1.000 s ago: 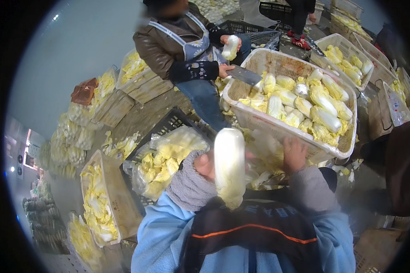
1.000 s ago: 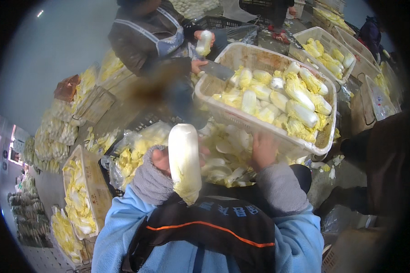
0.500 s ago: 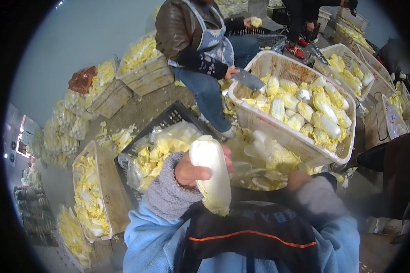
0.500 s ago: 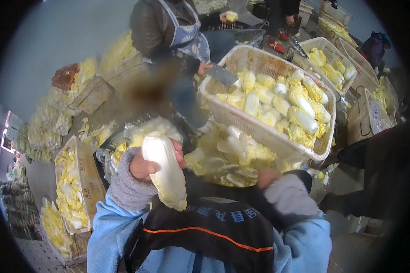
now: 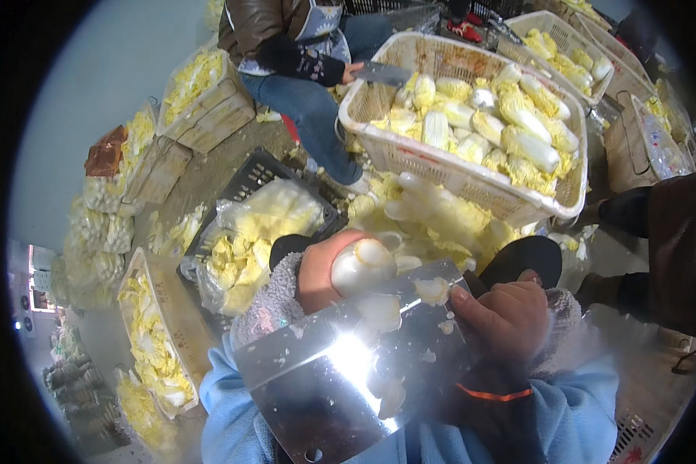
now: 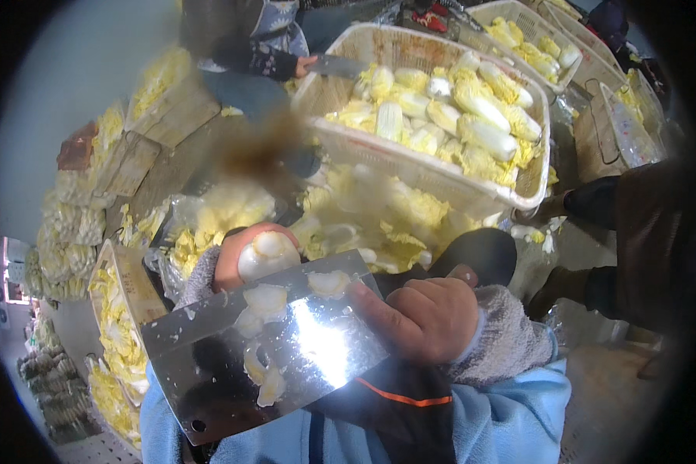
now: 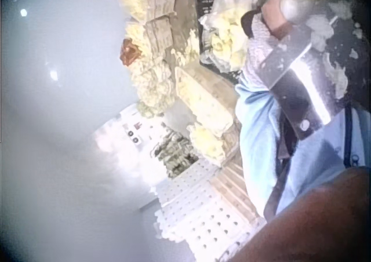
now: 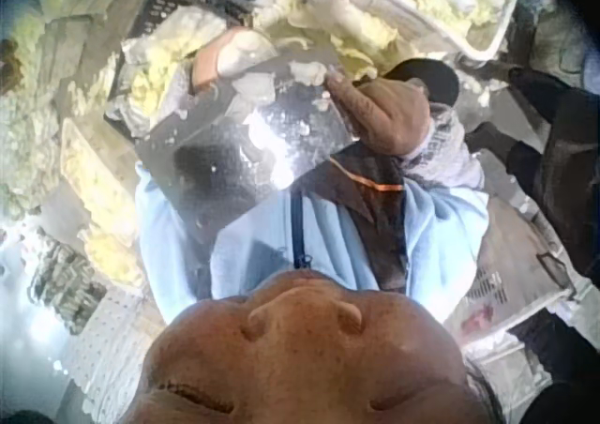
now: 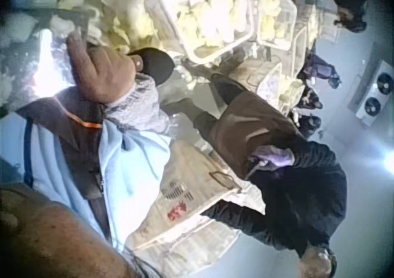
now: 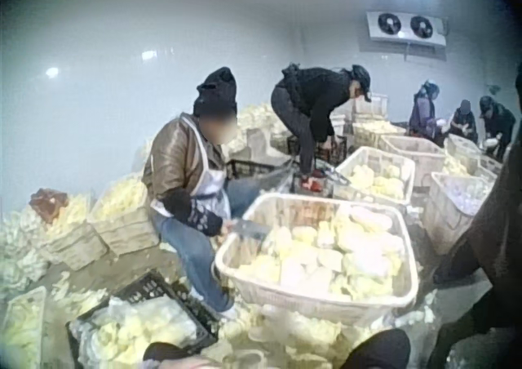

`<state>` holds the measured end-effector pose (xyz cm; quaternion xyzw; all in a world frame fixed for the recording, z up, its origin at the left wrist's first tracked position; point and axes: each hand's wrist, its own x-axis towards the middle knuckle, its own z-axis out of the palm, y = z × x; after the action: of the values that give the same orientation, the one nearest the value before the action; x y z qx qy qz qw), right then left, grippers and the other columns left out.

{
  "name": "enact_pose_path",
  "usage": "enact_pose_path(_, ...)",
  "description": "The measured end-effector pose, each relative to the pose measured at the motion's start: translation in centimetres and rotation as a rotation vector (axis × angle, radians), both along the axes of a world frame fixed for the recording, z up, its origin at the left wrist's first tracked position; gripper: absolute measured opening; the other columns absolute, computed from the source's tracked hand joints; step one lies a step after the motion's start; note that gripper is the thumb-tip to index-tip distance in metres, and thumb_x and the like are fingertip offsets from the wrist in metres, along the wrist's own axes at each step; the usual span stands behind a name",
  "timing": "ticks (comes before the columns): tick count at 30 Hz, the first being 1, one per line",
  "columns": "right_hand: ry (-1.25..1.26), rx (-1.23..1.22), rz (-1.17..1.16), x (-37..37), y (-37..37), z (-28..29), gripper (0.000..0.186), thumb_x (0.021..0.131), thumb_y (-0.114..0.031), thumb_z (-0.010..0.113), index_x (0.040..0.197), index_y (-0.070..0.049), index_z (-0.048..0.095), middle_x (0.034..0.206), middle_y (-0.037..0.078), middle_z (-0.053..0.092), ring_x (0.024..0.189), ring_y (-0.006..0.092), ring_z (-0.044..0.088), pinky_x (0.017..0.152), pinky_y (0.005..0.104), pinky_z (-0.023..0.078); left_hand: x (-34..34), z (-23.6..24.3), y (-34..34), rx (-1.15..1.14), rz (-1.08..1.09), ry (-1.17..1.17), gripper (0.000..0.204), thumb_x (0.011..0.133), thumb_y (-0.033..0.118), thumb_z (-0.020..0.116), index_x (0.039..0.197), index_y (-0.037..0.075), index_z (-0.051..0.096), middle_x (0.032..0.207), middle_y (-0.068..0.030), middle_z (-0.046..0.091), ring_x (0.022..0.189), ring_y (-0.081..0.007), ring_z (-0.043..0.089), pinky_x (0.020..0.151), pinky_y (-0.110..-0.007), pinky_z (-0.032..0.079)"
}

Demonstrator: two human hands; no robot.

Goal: The person sits on the floor and repeatedly picks up napa cabbages, trims the base with a cleaver, and places the trimmed pieces into a nearby basket. The person also peels off outer leaves by hand and discards them while continuing to process the cabbages.

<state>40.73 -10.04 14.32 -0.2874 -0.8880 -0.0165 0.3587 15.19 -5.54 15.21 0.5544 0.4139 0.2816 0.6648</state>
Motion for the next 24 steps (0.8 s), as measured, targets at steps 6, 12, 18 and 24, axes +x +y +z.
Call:
enact_pose_path(6,-0.002,0.084,-0.028,0.7,-0.6,-1.4,0.05,0.058,-0.011,0.059,0.107,-0.001,0.058,0.052,-0.003,0.034,0.041,0.0085,0.039,0.035,0.0228,0.029,0.5,1.0,-1.2,0.188,-0.093,0.229,0.057,0.061,0.019,0.077,0.107,0.0,0.051,0.096,-0.0088,0.06,0.089,-0.0148,0.057,0.08,-0.03,0.046)
enact_pose_path(12,0.024,0.044,0.001,1.8,-1.1,-1.3,0.049,0.059,-0.011,0.059,0.107,0.0,0.059,0.052,-0.003,0.034,0.04,0.0078,0.037,0.034,0.0226,0.028,1.1,2.1,-1.7,0.19,-0.15,0.343,0.062,0.059,0.018,0.078,0.111,0.003,0.048,0.1,-0.0067,0.057,0.092,-0.0125,0.055,0.08,-0.029,0.045)
enact_pose_path(18,0.063,-0.002,0.027,0.9,-0.9,-0.8,0.048,0.059,-0.012,0.06,0.106,0.001,0.059,0.052,-0.003,0.033,0.04,0.0078,0.037,0.034,0.0224,0.028,1.4,1.7,-1.1,0.122,-0.339,0.274,0.066,0.059,0.02,0.079,0.114,0.004,0.046,0.105,-0.0077,0.056,0.096,-0.0146,0.054,0.083,-0.03,0.044)
enact_pose_path(24,-0.002,0.009,0.055,0.4,-0.7,-0.4,0.046,0.06,-0.015,0.062,0.104,0.0,0.061,0.052,-0.003,0.034,0.041,0.0087,0.039,0.034,0.0227,0.028,1.1,0.8,0.3,0.142,-0.462,0.194,0.043,0.068,0.019,0.072,0.102,-0.001,0.054,0.088,-0.0126,0.06,0.082,-0.0226,0.061,0.068,-0.034,0.049)
